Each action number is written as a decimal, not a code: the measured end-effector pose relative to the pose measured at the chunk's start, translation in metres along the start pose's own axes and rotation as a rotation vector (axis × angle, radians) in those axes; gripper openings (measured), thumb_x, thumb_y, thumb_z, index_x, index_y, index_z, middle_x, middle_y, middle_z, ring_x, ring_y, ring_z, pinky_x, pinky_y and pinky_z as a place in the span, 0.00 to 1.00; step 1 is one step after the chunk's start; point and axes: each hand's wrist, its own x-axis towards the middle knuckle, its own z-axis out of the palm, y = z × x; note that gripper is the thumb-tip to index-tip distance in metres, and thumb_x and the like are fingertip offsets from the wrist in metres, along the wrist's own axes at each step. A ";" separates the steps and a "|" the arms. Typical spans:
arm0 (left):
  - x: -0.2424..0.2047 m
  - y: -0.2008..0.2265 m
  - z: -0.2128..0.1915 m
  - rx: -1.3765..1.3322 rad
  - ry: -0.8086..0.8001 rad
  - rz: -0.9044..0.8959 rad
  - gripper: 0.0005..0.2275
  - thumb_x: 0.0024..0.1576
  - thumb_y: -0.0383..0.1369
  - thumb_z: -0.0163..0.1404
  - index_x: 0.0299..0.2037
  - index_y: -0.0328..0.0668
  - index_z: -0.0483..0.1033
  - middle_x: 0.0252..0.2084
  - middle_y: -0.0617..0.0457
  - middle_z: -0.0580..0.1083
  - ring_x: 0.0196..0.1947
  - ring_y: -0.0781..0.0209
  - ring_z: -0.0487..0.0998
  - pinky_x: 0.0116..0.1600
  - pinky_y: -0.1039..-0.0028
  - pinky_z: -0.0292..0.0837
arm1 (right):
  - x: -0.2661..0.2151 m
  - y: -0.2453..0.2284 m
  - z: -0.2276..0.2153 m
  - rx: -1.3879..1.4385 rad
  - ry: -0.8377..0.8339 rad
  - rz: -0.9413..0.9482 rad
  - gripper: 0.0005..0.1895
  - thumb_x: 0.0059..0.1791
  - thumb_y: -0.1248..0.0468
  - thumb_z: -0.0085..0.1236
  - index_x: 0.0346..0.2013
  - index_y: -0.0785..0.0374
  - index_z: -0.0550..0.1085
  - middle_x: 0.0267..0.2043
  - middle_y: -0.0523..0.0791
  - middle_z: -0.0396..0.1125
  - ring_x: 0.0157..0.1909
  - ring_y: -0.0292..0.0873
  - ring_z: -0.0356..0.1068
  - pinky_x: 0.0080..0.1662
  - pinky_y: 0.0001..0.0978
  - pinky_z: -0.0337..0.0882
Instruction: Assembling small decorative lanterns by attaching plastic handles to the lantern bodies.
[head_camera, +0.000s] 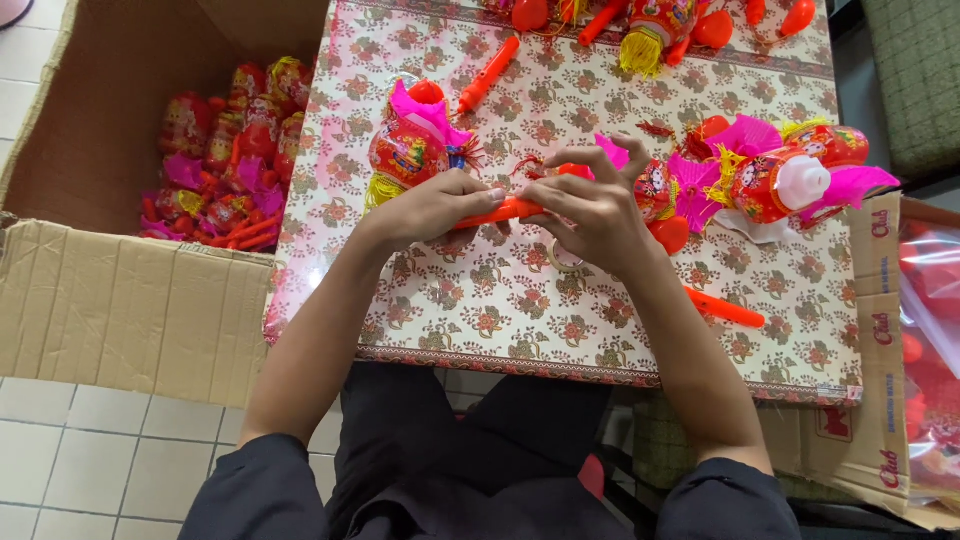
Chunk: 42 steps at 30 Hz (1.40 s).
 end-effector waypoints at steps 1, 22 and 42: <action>-0.004 0.005 -0.001 -0.066 -0.034 -0.042 0.20 0.66 0.40 0.38 0.34 0.30 0.78 0.09 0.52 0.64 0.04 0.68 0.58 0.13 0.79 0.53 | 0.001 -0.003 -0.001 -0.040 0.017 -0.029 0.11 0.49 0.54 0.68 0.42 0.53 0.82 0.36 0.38 0.75 0.53 0.41 0.67 0.61 0.54 0.42; -0.009 0.006 -0.010 -0.278 0.094 0.405 0.13 0.68 0.33 0.43 0.57 0.33 0.64 0.36 0.41 0.77 0.36 0.54 0.81 0.46 0.66 0.76 | -0.005 -0.007 0.014 -0.282 -0.092 -0.006 0.08 0.48 0.53 0.67 0.37 0.49 0.81 0.32 0.39 0.74 0.54 0.41 0.65 0.62 0.54 0.38; -0.009 0.020 0.007 -0.050 0.060 0.496 0.11 0.71 0.36 0.34 0.51 0.38 0.66 0.33 0.54 0.68 0.32 0.65 0.70 0.39 0.77 0.70 | 0.028 -0.021 -0.017 0.399 -0.001 0.192 0.18 0.52 0.72 0.63 0.56 0.69 0.71 0.46 0.52 0.73 0.46 0.45 0.74 0.51 0.30 0.78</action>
